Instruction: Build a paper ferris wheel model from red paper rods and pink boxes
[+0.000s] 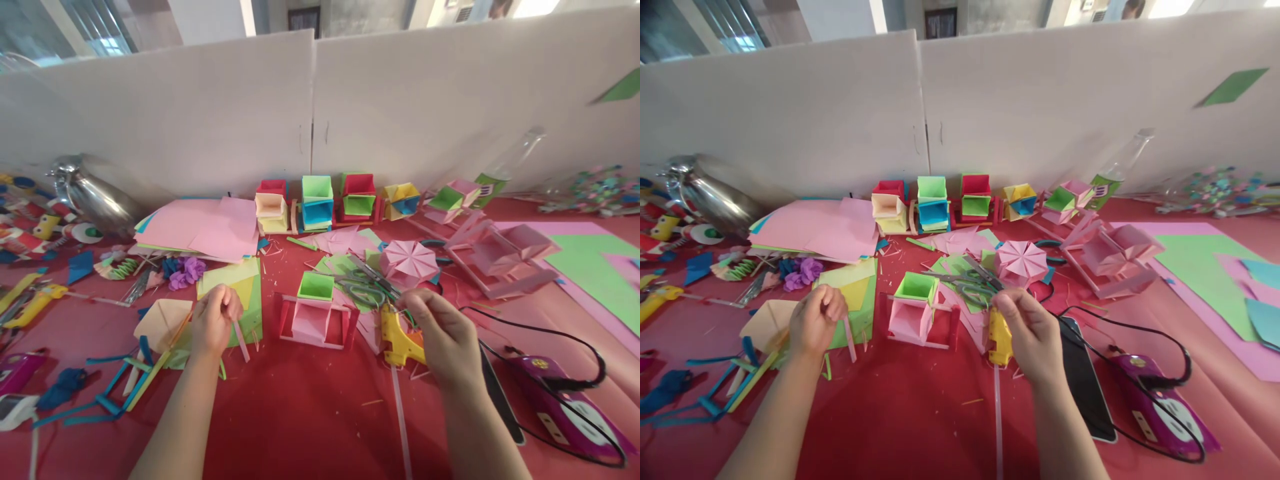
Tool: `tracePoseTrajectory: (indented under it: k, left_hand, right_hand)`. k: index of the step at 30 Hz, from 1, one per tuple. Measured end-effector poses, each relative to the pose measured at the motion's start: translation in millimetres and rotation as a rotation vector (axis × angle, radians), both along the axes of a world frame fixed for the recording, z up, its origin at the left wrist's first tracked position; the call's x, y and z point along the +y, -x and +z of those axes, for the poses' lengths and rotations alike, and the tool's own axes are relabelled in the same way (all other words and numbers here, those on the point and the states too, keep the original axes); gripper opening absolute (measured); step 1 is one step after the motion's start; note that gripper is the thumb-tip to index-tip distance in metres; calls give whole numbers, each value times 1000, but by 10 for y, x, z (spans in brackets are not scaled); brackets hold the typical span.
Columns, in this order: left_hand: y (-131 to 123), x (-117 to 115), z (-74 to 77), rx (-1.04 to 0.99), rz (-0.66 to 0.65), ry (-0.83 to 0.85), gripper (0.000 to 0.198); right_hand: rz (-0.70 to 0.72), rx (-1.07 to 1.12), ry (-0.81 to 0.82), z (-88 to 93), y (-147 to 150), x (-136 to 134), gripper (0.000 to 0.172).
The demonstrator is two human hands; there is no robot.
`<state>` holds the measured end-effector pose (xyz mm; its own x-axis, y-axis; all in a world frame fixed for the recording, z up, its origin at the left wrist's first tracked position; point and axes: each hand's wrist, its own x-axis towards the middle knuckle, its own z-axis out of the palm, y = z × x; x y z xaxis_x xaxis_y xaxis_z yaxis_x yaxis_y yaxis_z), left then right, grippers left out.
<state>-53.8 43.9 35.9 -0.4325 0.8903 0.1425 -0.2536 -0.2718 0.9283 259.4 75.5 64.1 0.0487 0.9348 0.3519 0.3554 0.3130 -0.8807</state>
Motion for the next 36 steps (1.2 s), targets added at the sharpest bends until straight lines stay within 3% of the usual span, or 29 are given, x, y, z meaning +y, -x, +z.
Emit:
tracePoseTrajectory:
  k: [5,8,10,14,17,19,21,24,29,33,36]
  left_hand:
    - [16,-228,129,43,62,9,15]
    - [-14,-438,158,70,47,65,18]
    - [-103,-598,161,87,-52,117,14]
    - [-477,-876,150,29,-414,224,21]
    - [-820,-976,136,-43,-654,322,30]
    - [-998,-991,133,-80,-739,338,34]
    - [-1111,-990,142,-59,-722,305,32]
    - [-1196,-995,185,79,-594,205,28]
    - [-1305,-1046,280,395,-465,49,21]
    - [-1342,-1079,323,567,-368,35,6]
    - [-1299,-1104,359,697,-412,126,12]
  right_hand:
    - [-111,68,-28,101,-178,-161,34]
    - [-134,20,-13,128,-273,-281,23]
    - [-60,-11,-24,137,-293,-365,15]
    - [159,-25,-23,141,-159,-571,11]
    - [265,24,37,76,41,-743,8]
    - [344,135,100,-18,165,-837,12]
    - [420,304,173,-129,261,-903,27]
    - [493,520,322,-255,358,-972,47]
    - [597,699,527,-310,473,-1090,59]
    - [597,660,523,-362,462,-1134,57]
    - [541,499,448,-401,365,-1103,59]
